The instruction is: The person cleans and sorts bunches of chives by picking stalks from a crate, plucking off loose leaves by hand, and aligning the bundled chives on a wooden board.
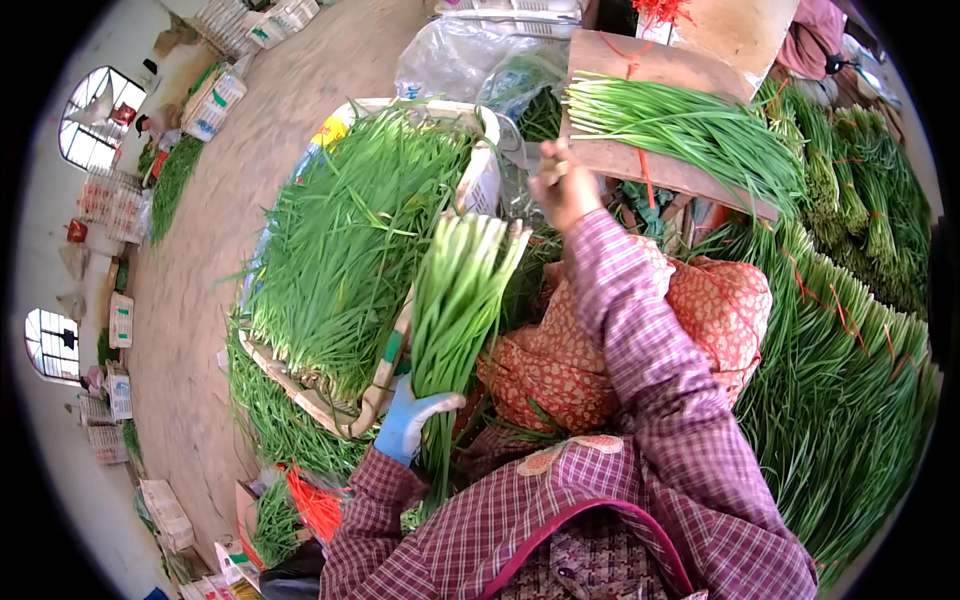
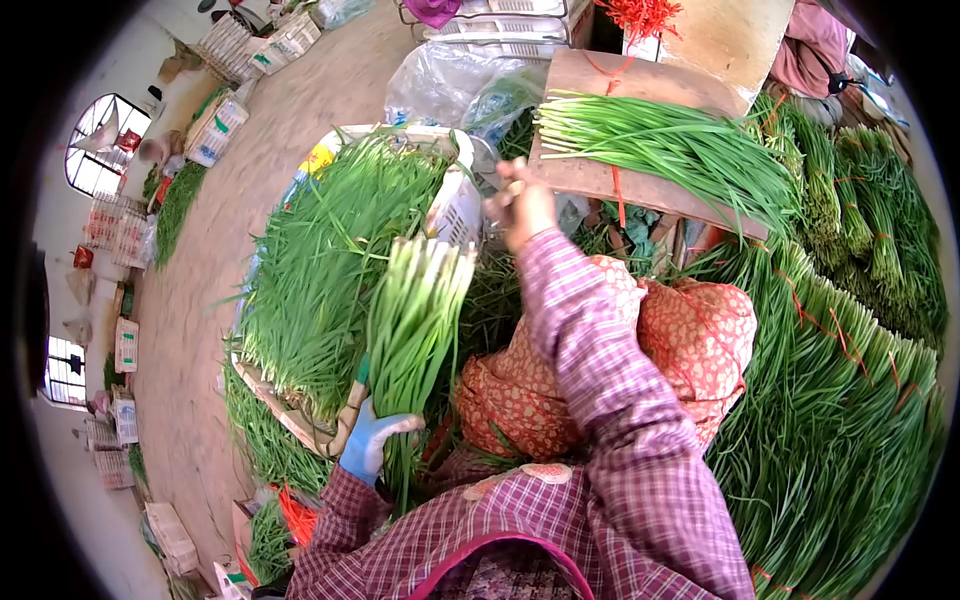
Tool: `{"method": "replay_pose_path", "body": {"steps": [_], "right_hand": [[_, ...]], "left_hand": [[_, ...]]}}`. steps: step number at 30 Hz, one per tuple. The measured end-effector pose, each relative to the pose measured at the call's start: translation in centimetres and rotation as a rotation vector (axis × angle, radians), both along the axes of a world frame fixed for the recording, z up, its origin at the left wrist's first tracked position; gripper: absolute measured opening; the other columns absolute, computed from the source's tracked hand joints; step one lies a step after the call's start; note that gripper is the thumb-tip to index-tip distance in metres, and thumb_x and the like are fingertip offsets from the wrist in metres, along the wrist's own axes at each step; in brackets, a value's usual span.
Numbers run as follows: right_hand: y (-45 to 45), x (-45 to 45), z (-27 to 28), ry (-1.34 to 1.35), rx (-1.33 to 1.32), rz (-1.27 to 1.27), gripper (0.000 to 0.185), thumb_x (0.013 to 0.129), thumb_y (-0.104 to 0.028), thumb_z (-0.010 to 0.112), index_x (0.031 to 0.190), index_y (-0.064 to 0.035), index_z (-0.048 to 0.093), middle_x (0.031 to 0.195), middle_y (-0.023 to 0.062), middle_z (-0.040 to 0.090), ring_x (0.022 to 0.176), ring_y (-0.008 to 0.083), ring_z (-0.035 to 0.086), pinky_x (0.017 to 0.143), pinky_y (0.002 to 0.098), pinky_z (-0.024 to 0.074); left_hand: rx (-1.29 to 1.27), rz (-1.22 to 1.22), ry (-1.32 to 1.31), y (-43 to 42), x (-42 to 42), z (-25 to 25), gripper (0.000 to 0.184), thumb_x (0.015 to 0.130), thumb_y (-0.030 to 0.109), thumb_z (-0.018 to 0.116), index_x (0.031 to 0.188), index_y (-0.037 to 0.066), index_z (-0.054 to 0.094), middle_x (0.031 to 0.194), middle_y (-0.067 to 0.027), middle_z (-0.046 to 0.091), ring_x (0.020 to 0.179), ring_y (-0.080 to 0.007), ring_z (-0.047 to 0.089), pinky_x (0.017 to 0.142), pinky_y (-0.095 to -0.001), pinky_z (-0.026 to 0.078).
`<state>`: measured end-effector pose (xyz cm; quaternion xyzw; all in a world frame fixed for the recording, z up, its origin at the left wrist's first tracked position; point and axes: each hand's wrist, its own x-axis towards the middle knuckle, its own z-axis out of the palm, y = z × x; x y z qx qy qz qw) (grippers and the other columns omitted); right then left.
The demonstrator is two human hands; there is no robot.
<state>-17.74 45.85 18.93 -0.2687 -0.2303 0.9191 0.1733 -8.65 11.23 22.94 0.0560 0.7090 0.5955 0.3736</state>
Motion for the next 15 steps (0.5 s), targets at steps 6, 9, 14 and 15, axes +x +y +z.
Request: {"method": "replay_pose_path", "body": {"steps": [6,9,14,15], "right_hand": [[-1.7,3.7,9.8,0.399,1.08,-0.267,0.047,0.094,-0.032,0.055,0.131,-0.0056,0.046,0.124,0.0128,0.055,0.104,0.0226,0.056,0.093,0.0364,0.0445],[-3.9,4.9,14.3,0.516,1.799,-0.36,0.053,0.091,-0.031,0.052,0.135,-0.0037,0.041,0.133,0.0141,0.049,0.12,0.026,0.048,0.103,0.0391,0.0388],[-2.2,1.7,3.8,-0.812,1.728,1.086,0.059,0.093,-0.056,0.044,0.135,-0.0152,0.047,0.112,0.0162,0.064,0.104,0.0309,0.062,0.093,0.0426,0.0463],[-1.0,2.6,1.4,-0.656,1.852,0.794,0.062,0.092,-0.054,0.048,0.135,-0.0096,0.045,0.115,0.0175,0.063,0.107,0.032,0.06,0.094,0.0425,0.0461]], "left_hand": [[0.07,0.09,0.052,-0.1,-2.3,-0.4,0.035,0.084,0.026,0.059,0.093,-0.007,0.063,0.065,-0.012,0.06,0.058,-0.0197,0.056,0.06,-0.03,0.046],[0.212,0.011,-0.075,1.6,-3.5,0.5,0.032,0.081,0.023,0.061,0.093,-0.007,0.064,0.067,-0.0121,0.062,0.058,-0.0198,0.059,0.061,-0.0329,0.048],[0.214,-0.053,-0.167,1.7,-2.4,1.1,0.033,0.078,0.024,0.061,0.089,-0.006,0.058,0.058,-0.0096,0.052,0.051,-0.0198,0.049,0.051,-0.0321,0.04],[0.197,-0.03,-0.157,1.3,-2.0,1.0,0.033,0.078,0.025,0.061,0.088,-0.006,0.058,0.059,-0.0094,0.052,0.05,-0.0198,0.049,0.051,-0.0321,0.04]]}}
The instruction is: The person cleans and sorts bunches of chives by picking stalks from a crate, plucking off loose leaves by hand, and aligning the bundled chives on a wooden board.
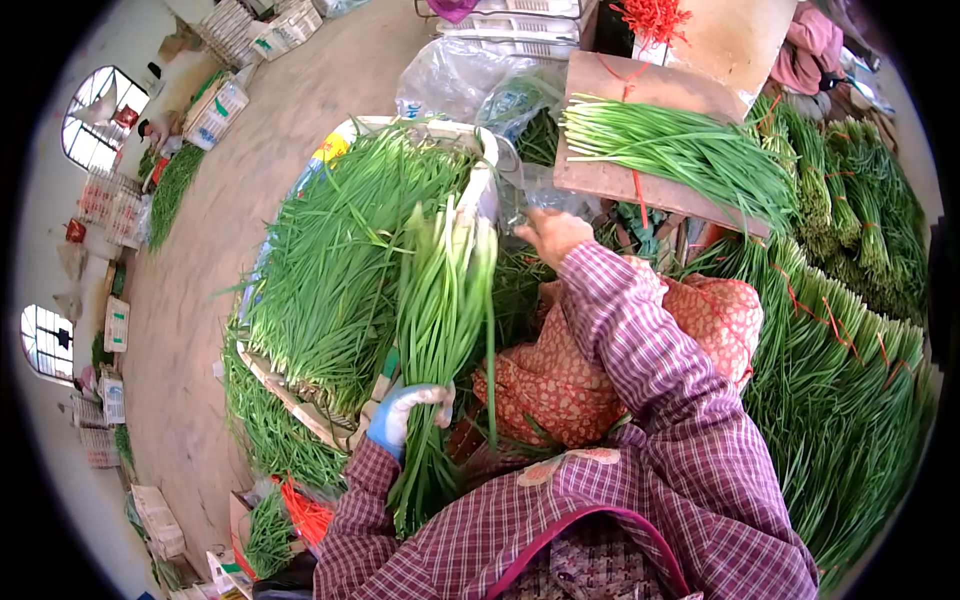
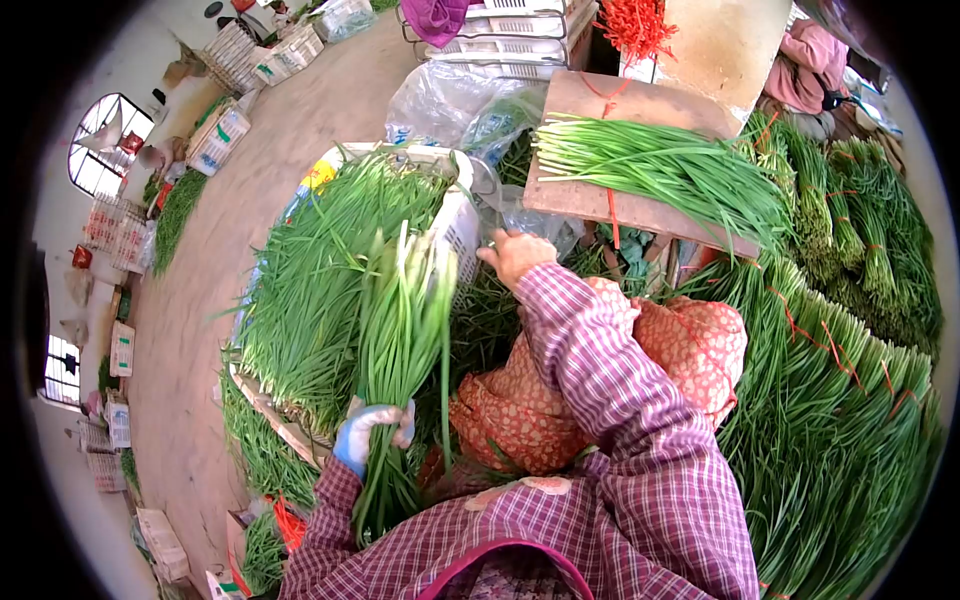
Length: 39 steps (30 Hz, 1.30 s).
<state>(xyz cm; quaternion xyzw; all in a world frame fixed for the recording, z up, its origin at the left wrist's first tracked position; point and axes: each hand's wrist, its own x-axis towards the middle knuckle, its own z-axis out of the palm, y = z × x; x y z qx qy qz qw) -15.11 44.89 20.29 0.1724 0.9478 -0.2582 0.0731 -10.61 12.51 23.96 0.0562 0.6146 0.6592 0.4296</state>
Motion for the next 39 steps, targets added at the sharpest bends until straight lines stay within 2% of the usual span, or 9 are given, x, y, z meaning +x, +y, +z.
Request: {"method": "replay_pose_path", "body": {"steps": [4,8,11,17,21,26,32,38,39], "right_hand": [[0.6,1.1,2.0,0.616,-0.631,-0.095,0.075,0.089,-0.054,0.055,0.14,-0.0023,0.035,0.127,0.0213,0.056,0.114,0.0344,0.057,0.098,0.0411,0.0429],[-1.5,1.3,0.5,0.277,-1.12,0.066,0.112,0.077,-0.073,0.054,0.148,-0.0018,0.007,0.147,0.0219,0.032,0.135,0.0362,0.034,0.109,0.0518,0.0283],[-3.6,1.5,2.2,0.247,-1.513,0.267,0.105,0.081,-0.068,0.055,0.148,-0.0025,0.008,0.151,0.021,0.022,0.137,0.035,0.029,0.104,0.0556,0.035],[-3.0,1.3,1.9,0.009,-2.079,0.267,0.08,0.08,-0.059,0.063,0.135,-0.0036,0.043,0.122,0.0184,0.059,0.101,0.0276,0.063,0.09,0.0432,0.052],[-1.9,3.2,-0.5,0.009,-2.048,0.198,0.057,0.087,-0.039,0.065,0.13,-0.0051,0.049,0.117,0.0112,0.062,0.1,0.0208,0.064,0.086,0.0377,0.0537],[-2.4,3.3,1.1,0.085,-1.936,0.293,0.06,0.085,-0.033,0.069,0.132,-0.0041,0.045,0.116,0.0126,0.062,0.1,0.0202,0.064,0.087,0.0368,0.0537],[-6.0,3.1,4.0,0.05,-1.802,0.372,0.057,0.086,-0.026,0.07,0.132,-0.004,0.046,0.118,0.0089,0.061,0.102,0.0173,0.062,0.088,0.0319,0.0514],[-7.5,3.9,5.6,0.024,-1.66,0.298,0.058,0.086,-0.033,0.069,0.131,-0.0041,0.048,0.116,0.0086,0.061,0.103,0.0165,0.061,0.089,0.0322,0.0505],[-7.2,3.9,5.9,0.022,-1.664,0.288,0.058,0.086,-0.033,0.069,0.131,-0.0041,0.048,0.116,0.0086,0.061,0.103,0.0165,0.061,0.089,0.0322,0.0505]], "left_hand": [[0.036,0.028,-0.011,-0.7,-0.7,-0.9,0.038,0.081,0.029,0.06,0.092,-0.007,0.056,0.062,-0.007,0.05,0.059,-0.0194,0.051,0.058,-0.0297,0.041],[0.096,0.098,0.037,2.5,-1.8,0.4,0.033,0.083,0.025,0.06,0.095,-0.005,0.057,0.063,-0.0065,0.051,0.059,-0.0171,0.05,0.058,-0.029,0.041],[0.176,0.13,0.022,6.4,-1.9,1.3,0.026,0.086,0.021,0.059,0.095,-0.004,0.058,0.07,-0.0061,0.054,0.06,-0.0163,0.051,0.059,-0.0295,0.042],[0.412,0.024,-0.099,13.3,2.0,1.0,0.028,0.089,0.019,0.056,0.108,-0.002,0.058,0.094,-0.0102,0.065,0.081,-0.0218,0.064,0.077,-0.0341,0.052],[0.293,-0.203,-0.025,10.4,2.5,0.2,0.067,0.081,0.026,0.069,0.134,-0.003,0.042,0.135,-0.0177,0.048,0.119,-0.0251,0.052,0.103,-0.038,0.038],[-0.069,-0.343,0.355,1.8,-8.2,-0.1,0.09,0.072,0.05,0.074,0.137,-0.002,0.038,0.136,-0.0229,0.046,0.123,-0.0288,0.048,0.104,-0.0438,0.037],[0.409,-0.176,0.4,4.1,-13.8,3.1,0.116,0.067,0.08,0.056,0.146,0.002,0.022,0.141,-0.0233,0.038,0.126,-0.0353,0.044,0.107,-0.0513,0.033],[0.65,-0.089,0.238,11.2,-10.4,7.2,0.106,0.072,0.068,0.065,0.145,0.004,0.023,0.136,-0.0201,0.043,0.121,-0.0345,0.049,0.101,-0.0488,0.043],[0.667,-0.047,0.192,11.5,-10.4,7.4,0.094,0.078,0.054,0.067,0.146,0.006,0.023,0.123,-0.0167,0.054,0.11,-0.0331,0.057,0.094,-0.0458,0.05]]}}
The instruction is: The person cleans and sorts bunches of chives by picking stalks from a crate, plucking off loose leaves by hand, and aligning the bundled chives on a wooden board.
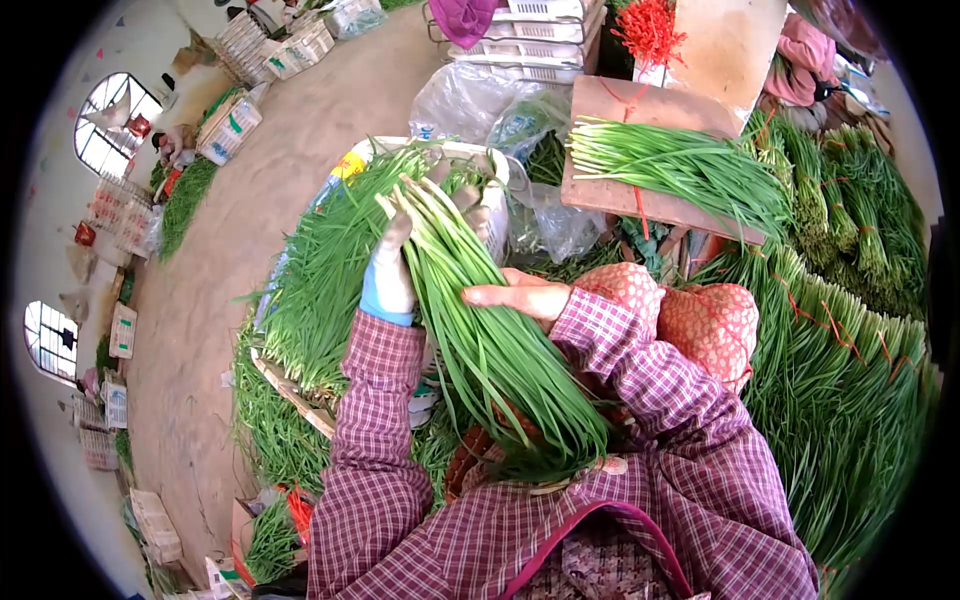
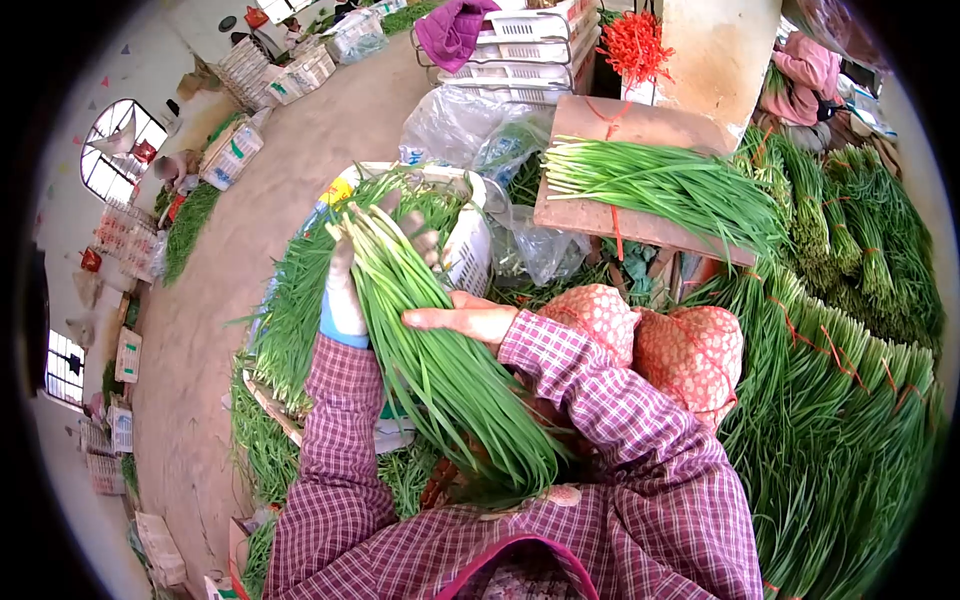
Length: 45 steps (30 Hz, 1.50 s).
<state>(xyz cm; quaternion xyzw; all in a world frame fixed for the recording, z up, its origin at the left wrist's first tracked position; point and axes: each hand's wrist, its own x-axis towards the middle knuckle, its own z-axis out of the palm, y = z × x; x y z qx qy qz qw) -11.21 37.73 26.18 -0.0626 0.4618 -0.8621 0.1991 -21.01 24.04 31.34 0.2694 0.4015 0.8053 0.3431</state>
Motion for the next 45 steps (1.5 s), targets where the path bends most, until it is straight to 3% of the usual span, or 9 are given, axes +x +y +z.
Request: {"method": "replay_pose_path", "body": {"steps": [2,4,7,10,16,24,28,38,45], "right_hand": [[0.4,0.1,0.7,-0.062,0.2,0.092,0.059,0.086,-0.037,0.068,0.13,-0.0025,0.049,0.116,0.0097,0.062,0.102,0.0164,0.061,0.088,0.0315,0.0511],[0.2,0.2,0.7,-0.045,0.132,0.089,0.071,0.084,-0.04,0.07,0.135,0.0001,0.042,0.122,0.0137,0.058,0.11,0.0195,0.058,0.094,0.0331,0.0477],[0.0,-0.6,-0.7,0.339,0.39,-0.155,0.092,0.079,-0.039,0.074,0.144,0.0006,0.023,0.137,0.0203,0.045,0.129,0.024,0.042,0.107,0.0356,0.0351],[2.1,-0.3,-1.1,0.57,0.736,-0.235,0.084,0.079,-0.035,0.074,0.143,-0.007,0.029,0.132,0.0186,0.052,0.122,0.0269,0.05,0.103,0.0379,0.04],[7.7,-0.7,-4.7,0.01,1.768,0.01,0.046,0.085,-0.031,0.063,0.129,-0.0227,0.052,0.101,0.0135,0.068,0.093,0.0271,0.065,0.088,0.0398,0.0511],[5.1,1.2,1.9,0.706,1.114,-0.834,0.02,0.088,-0.024,0.059,0.094,-0.0056,0.064,0.085,0.0132,0.068,0.079,0.0308,0.067,0.073,0.0383,0.0535],[-0.3,1.5,4.4,0.937,0.995,-0.714,0.014,0.087,-0.016,0.062,0.089,-0.0025,0.062,0.079,0.012,0.067,0.071,0.0236,0.068,0.066,0.0342,0.0543],[-3.2,0.2,4.5,0.899,1.087,-0.773,0.019,0.082,-0.021,0.066,0.09,-0.0068,0.056,0.078,0.0123,0.063,0.069,0.0336,0.063,0.06,0.0429,0.0507],[0.0,1.9,5.9,0.743,1.555,-0.561,0.01,0.076,-0.016,0.061,0.074,-0.0063,0.057,0.066,0.0106,0.062,0.061,0.0305,0.063,0.057,0.0409,0.0513]], "left_hand": [[-0.119,0.119,-0.049,-0.4,-0.3,0.3,0.065,0.083,0.039,0.064,0.133,0.003,0.043,0.103,-0.0128,0.062,0.096,-0.0316,0.063,0.088,-0.0449,0.053],[-0.131,0.181,-0.053,-0.5,-0.5,1.6,0.028,0.082,0.029,0.062,0.089,0.003,0.058,0.086,-0.0131,0.063,0.085,-0.0299,0.064,0.08,-0.0439,0.054],[-0.175,0.403,0.215,-2.8,-4.3,5.2,0.027,0.085,0.03,0.057,0.09,0.004,0.057,0.079,-0.0121,0.063,0.08,-0.026,0.064,0.075,-0.042,0.053],[0.136,0.556,0.398,-6.1,-8.0,9.4,0.02,0.089,0.022,0.057,0.102,0.007,0.055,0.072,-0.0012,0.054,0.069,-0.0182,0.058,0.078,-0.0447,0.054],[0.481,0.322,0.324,-12.4,-12.0,13.9,0.015,0.089,0.02,0.055,0.084,0.005,0.056,0.075,-0.0038,0.05,0.078,-0.0199,0.052,0.096,-0.0461,0.043],[0.383,0.431,0.355,-11.9,-12.5,13.5,0.014,0.092,0.014,0.051,0.104,0.008,0.053,0.076,-0.002,0.047,0.077,-0.0186,0.048,0.091,-0.0461,0.043],[0.32,0.446,0.337,-10.6,-12.3,13.2,0.009,0.092,0.012,0.052,0.1,0.009,0.051,0.074,-0.0018,0.048,0.075,-0.0186,0.05,0.091,-0.047,0.045],[0.176,0.496,0.386,-8.8,-11.1,12.9,0.01,0.089,0.012,0.056,0.096,0.007,0.05,0.074,-0.0031,0.051,0.072,-0.0193,0.055,0.086,-0.0439,0.05],[0.005,0.889,0.693,-7.5,-9.9,14.9,0.028,0.078,0.01,0.074,0.098,0.003,0.056,0.084,-0.0077,0.062,0.067,-0.0144,0.061,0.063,-0.031,0.056]]}}
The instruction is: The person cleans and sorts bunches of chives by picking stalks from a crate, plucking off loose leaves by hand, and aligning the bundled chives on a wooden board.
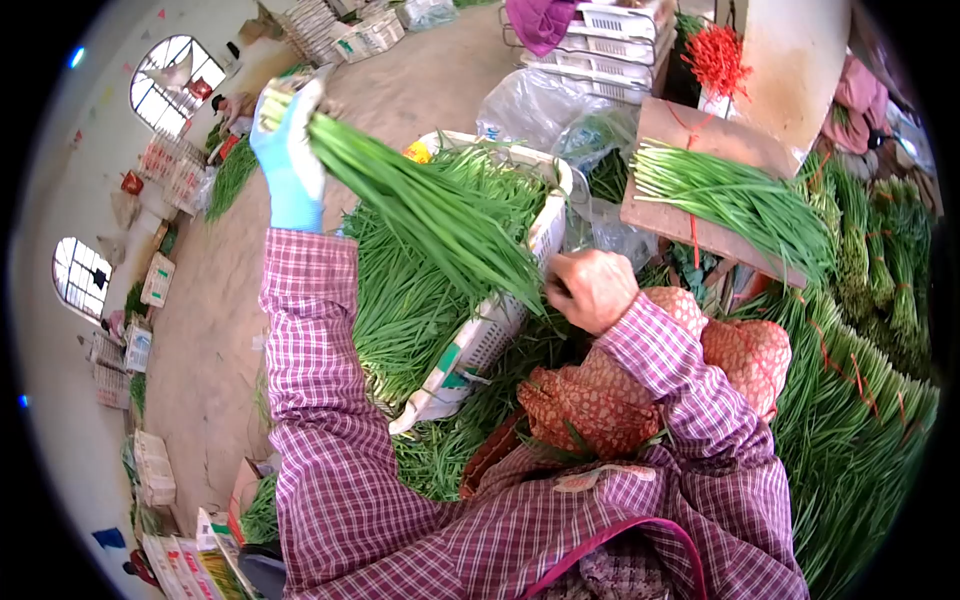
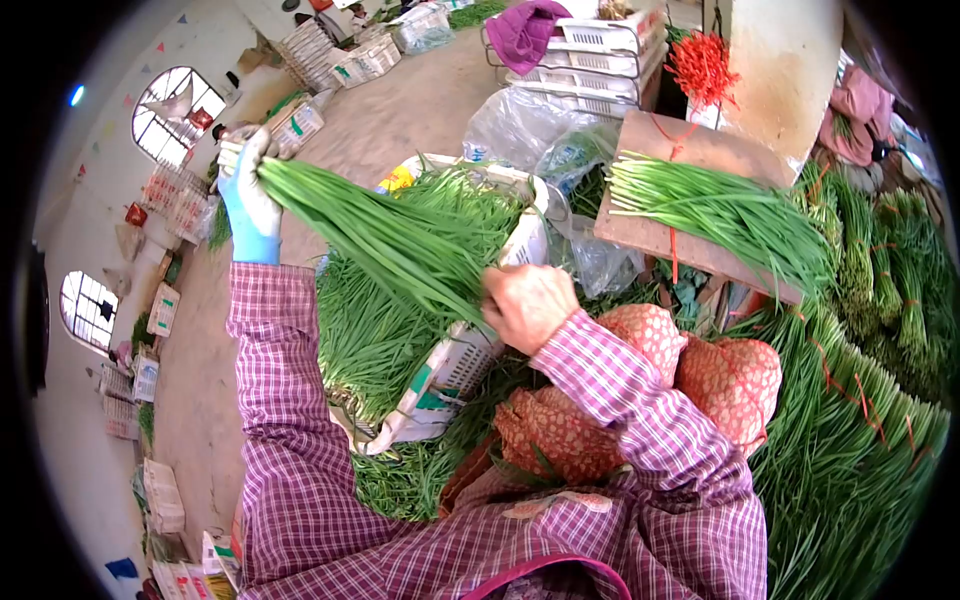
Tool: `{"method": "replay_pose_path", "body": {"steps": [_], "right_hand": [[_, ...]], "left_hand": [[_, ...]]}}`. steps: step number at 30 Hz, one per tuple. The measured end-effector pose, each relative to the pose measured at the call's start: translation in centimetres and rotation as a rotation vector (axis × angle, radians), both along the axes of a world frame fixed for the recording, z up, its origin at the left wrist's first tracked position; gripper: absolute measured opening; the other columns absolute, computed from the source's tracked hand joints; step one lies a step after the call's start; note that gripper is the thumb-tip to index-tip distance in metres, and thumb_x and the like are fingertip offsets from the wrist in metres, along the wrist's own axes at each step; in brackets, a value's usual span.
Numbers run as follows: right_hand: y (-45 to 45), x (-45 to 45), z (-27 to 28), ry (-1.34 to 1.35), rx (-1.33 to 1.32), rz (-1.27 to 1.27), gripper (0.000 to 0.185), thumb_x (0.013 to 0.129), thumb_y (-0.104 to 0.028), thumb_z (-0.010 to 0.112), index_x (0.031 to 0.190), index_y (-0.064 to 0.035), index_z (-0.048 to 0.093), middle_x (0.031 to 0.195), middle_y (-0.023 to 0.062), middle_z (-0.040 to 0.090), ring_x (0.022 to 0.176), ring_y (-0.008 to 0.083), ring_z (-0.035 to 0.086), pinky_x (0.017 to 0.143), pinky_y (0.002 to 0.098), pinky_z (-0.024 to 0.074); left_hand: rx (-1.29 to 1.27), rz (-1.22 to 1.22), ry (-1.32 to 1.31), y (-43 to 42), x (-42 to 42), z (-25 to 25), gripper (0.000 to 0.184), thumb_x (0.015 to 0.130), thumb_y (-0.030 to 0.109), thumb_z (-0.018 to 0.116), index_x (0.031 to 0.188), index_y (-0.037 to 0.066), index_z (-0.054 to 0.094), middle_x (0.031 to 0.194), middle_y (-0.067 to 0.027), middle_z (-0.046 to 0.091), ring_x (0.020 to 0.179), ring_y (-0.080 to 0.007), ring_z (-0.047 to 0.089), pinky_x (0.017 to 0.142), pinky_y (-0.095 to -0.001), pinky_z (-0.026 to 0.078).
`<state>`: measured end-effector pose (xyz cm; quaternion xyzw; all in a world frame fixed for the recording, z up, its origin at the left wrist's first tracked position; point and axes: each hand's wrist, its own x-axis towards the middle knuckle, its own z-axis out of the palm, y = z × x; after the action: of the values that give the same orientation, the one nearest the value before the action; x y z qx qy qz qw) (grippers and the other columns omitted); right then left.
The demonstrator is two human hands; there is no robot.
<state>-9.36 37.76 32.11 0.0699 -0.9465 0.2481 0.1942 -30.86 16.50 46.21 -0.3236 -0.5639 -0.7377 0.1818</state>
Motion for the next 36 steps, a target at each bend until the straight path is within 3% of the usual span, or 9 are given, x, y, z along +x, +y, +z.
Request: {"method": "replay_pose_path", "body": {"steps": [3,4,8,11,18,24,26,32,36], "right_hand": [[2.3,0.0,-2.2,-0.178,0.174,-0.058,0.018,0.075,-0.024,0.069,0.089,-0.0116,0.068,0.077,0.0095,0.066,0.071,0.0299,0.065,0.064,0.0408,0.0521],[3.0,0.0,-2.5,-0.14,0.134,-0.085,0.021,0.076,-0.024,0.069,0.093,-0.0113,0.067,0.083,0.0097,0.067,0.077,0.0298,0.065,0.067,0.041,0.0521],[5.2,-1.2,-3.3,-0.009,-0.038,-0.141,0.058,0.078,-0.033,0.071,0.128,-0.0098,0.051,0.119,0.0137,0.057,0.108,0.0334,0.056,0.088,0.041,0.0476],[5.9,-1.5,-4.7,0.227,-0.102,-0.096,0.07,0.075,-0.041,0.073,0.129,-0.0039,0.048,0.123,0.0176,0.055,0.113,0.0334,0.054,0.092,0.0399,0.046],[3.2,-2.2,-16.6,0.339,-0.646,-0.005,0.084,0.067,-0.024,0.08,0.135,0.0011,0.039,0.13,0.0151,0.051,0.117,0.0271,0.053,0.102,0.0363,0.0389],[1.8,-3.8,-18.6,0.427,-0.831,0.019,0.094,0.061,-0.013,0.084,0.139,0.0038,0.035,0.133,0.0133,0.05,0.118,0.0233,0.052,0.108,0.0343,0.0349],[1.3,-4.2,-15.2,0.483,-0.801,0.022,0.089,0.062,-0.017,0.082,0.137,0.0022,0.038,0.128,0.0135,0.053,0.115,0.0247,0.054,0.105,0.0354,0.0371],[2.4,-3.1,-1.0,0.649,-0.591,0.115,0.077,0.065,-0.029,0.077,0.13,-0.0026,0.047,0.115,0.0139,0.061,0.106,0.0291,0.058,0.098,0.0388,0.0438],[6.1,-0.3,7.8,0.777,-0.198,0.054,0.063,0.066,-0.028,0.077,0.124,-0.0122,0.055,0.103,0.0098,0.067,0.089,0.0227,0.067,0.08,0.0365,0.0537]], "left_hand": [[-0.276,0.523,0.218,3.1,3.9,1.5,0.03,0.073,0.019,0.08,0.095,0.008,0.064,0.087,-0.0049,0.066,0.073,-0.0136,0.063,0.07,-0.0291,0.055],[-0.223,0.32,0.37,4.5,6.7,2.0,0.022,0.074,0.017,0.078,0.09,0.009,0.066,0.086,-0.0035,0.067,0.075,-0.0132,0.064,0.073,-0.0279,0.054],[-0.517,0.477,0.89,8.8,11.6,1.1,0.014,0.073,0.018,0.07,0.086,0.014,0.065,0.077,-0.0016,0.062,0.068,-0.0137,0.06,0.059,-0.0289,0.051],[-0.762,0.573,1.174,12.2,12.6,-3.8,0.011,0.07,0.027,0.065,0.08,0.023,0.064,0.064,0.0019,0.051,0.06,-0.0147,0.054,0.05,-0.0296,0.045],[-0.862,0.188,0.912,16.1,17.9,-17.8,0.005,0.078,0.027,0.06,0.081,0.023,0.06,0.077,0.0,0.048,0.077,-0.0202,0.053,0.061,-0.0338,0.045],[-0.934,0.06,0.786,16.7,19.6,-20.2,0.018,0.066,0.023,0.069,0.079,0.018,0.059,0.075,0.0005,0.049,0.077,-0.0205,0.054,0.059,-0.0366,0.046],[-0.631,-0.086,0.636,15.8,19.2,-16.7,0.035,0.052,0.014,0.078,0.083,0.017,0.062,0.074,0.0011,0.056,0.072,-0.0193,0.057,0.063,-0.0384,0.046],[0.15,-0.489,0.494,13.8,16.0,-7.0,0.042,0.072,-0.003,0.074,0.109,0.002,0.054,0.084,-0.0066,0.063,0.064,-0.0141,0.06,0.06,-0.0275,0.052],[0.323,-0.844,0.463,13.5,14.7,-1.0,0.026,0.086,0.008,0.059,0.112,0.007,0.058,0.08,-0.0034,0.062,0.077,-0.0194,0.062,0.093,-0.0475,0.047]]}}
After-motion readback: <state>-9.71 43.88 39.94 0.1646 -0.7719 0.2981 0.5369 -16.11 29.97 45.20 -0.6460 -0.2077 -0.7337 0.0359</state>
